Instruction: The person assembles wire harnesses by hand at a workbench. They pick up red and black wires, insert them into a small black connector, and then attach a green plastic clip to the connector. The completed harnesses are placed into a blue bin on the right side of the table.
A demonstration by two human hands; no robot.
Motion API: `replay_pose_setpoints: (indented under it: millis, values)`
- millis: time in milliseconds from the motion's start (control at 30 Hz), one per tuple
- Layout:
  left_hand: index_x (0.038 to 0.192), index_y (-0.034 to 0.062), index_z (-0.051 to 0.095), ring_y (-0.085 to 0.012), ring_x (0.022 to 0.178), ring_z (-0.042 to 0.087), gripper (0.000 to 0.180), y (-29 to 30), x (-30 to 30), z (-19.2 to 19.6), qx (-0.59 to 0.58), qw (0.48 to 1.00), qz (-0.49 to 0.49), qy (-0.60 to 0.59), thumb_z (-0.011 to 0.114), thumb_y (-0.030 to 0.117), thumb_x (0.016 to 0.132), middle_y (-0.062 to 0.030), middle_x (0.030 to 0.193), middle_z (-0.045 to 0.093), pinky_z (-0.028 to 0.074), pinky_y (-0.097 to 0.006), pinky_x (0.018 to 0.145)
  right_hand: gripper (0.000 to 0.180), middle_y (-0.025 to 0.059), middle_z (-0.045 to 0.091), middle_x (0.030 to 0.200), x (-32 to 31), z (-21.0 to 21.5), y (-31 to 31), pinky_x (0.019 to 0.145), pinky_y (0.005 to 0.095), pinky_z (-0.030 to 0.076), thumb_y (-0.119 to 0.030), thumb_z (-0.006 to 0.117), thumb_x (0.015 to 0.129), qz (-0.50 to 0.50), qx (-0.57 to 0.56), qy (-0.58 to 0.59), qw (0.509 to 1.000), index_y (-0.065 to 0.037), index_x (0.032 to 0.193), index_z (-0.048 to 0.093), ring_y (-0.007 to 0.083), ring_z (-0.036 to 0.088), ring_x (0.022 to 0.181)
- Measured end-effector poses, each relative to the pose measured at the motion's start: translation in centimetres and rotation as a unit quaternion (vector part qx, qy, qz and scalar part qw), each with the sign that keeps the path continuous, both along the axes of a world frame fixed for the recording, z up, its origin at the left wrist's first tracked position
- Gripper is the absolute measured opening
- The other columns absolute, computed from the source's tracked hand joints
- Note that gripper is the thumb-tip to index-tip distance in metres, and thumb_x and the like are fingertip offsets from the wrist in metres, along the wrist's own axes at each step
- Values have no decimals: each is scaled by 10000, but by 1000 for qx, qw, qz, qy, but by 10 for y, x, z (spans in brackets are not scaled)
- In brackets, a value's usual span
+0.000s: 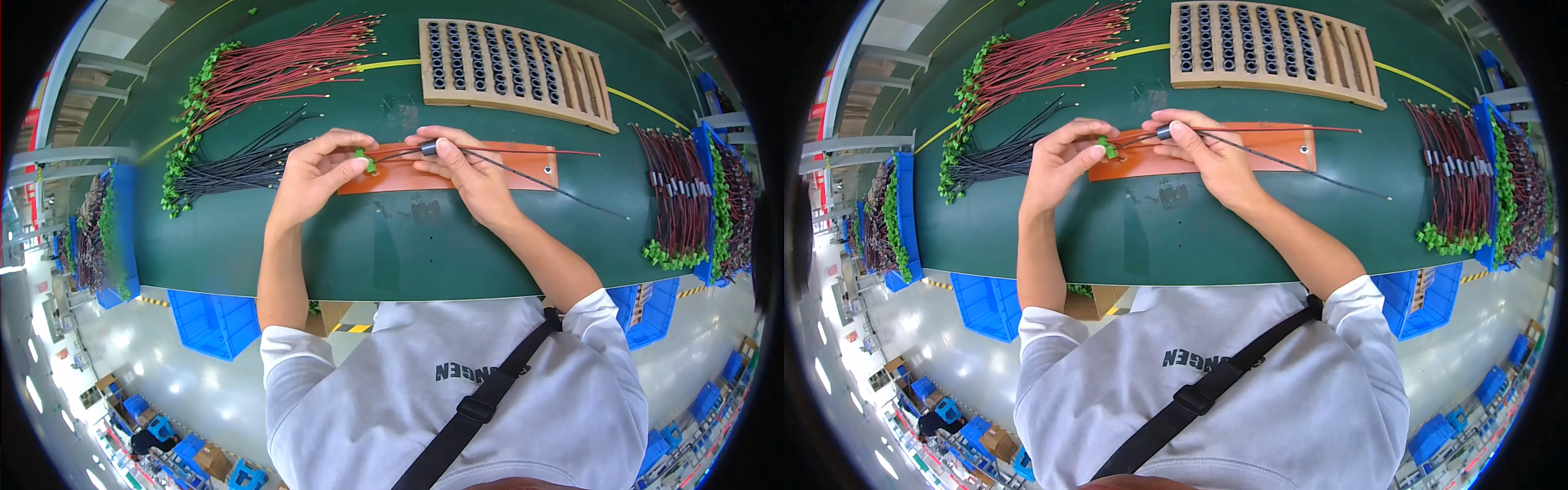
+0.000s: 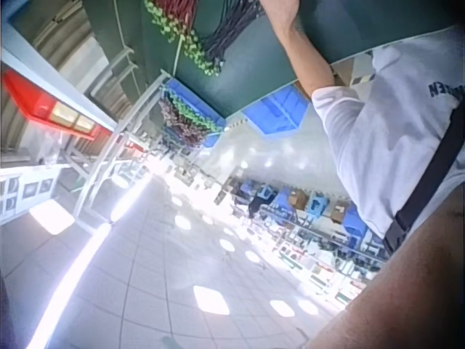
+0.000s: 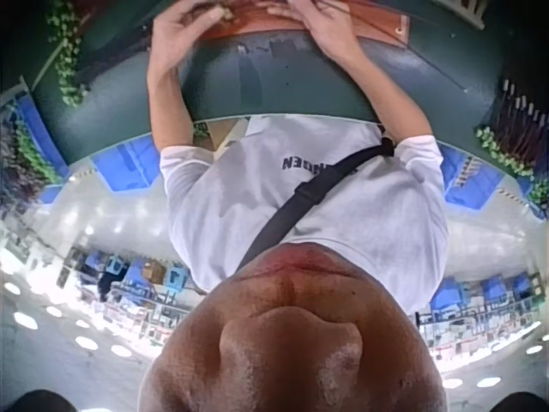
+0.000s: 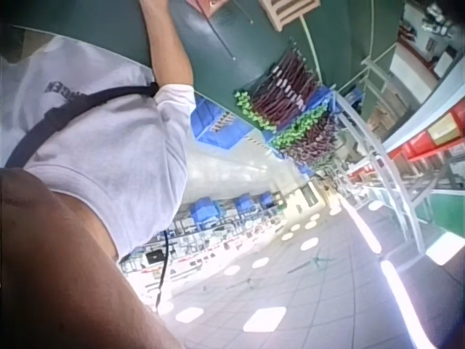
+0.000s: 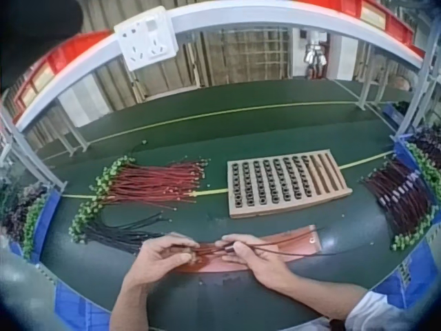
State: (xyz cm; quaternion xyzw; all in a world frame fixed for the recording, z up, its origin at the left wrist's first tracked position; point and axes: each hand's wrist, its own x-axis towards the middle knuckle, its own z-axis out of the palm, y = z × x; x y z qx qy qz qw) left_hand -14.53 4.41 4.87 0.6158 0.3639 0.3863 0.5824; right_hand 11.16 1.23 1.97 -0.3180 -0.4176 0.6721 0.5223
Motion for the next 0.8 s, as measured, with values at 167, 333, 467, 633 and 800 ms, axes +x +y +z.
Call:
replay_pose_setpoints:
  millis: [167, 333, 467, 633, 800]
  values:
    - [1147, -35, 733, -220, 1125, 649, 229, 0, -2, -14, 25, 999, 28, 28, 674, -38, 926, -148, 1221, 657, 558, -332, 950, 338, 159, 670, 1260, 0, -19, 4, 984, 314, 567, -218, 511, 1093, -7, -9, 12, 1000, 9, 1331, 587, 201, 665, 1148]
    - [1199, -30, 708, -228, 1064, 688, 291, 1, -5, -19, -46, 997, 59, -18, 661, -90, 918, -174, 1241, 654, 563, -328, 950, 336, 143, 671, 1262, 0, -18, 4, 946, 295, 566, -223, 503, 1097, 7, 10, -17, 1000, 9, 1323, 593, 189, 665, 1134]
    - [1306, -41, 629, -227, 1043, 697, 438, 0, -2, -27, 21, 995, 97, 20, 670, -146, 883, -159, 1164, 695, 560, -330, 941, 332, 128, 670, 1265, 2, -19, 6, 919, 284, 564, -228, 497, 1100, 15, 26, -34, 999, 5, 1313, 597, 167, 665, 1110]
    - [1422, -48, 513, -209, 1036, 695, 626, -1, 5, -19, 84, 985, 106, 104, 699, -175, 837, -131, 1046, 735, 550, -341, 949, 314, 123, 666, 1261, 3, -18, 6, 911, 280, 565, -228, 491, 1102, 24, 11, -29, 999, -1, 1287, 603, 154, 668, 1086]
    - [1484, -34, 441, -189, 1032, 692, 735, 2, 2, -25, 153, 975, 91, 129, 714, -177, 817, -128, 1008, 751, 537, -333, 945, 306, 119, 666, 1254, 5, -16, 6, 907, 279, 565, -230, 493, 1101, 28, 5, -23, 999, -4, 1273, 605, 152, 671, 1068]
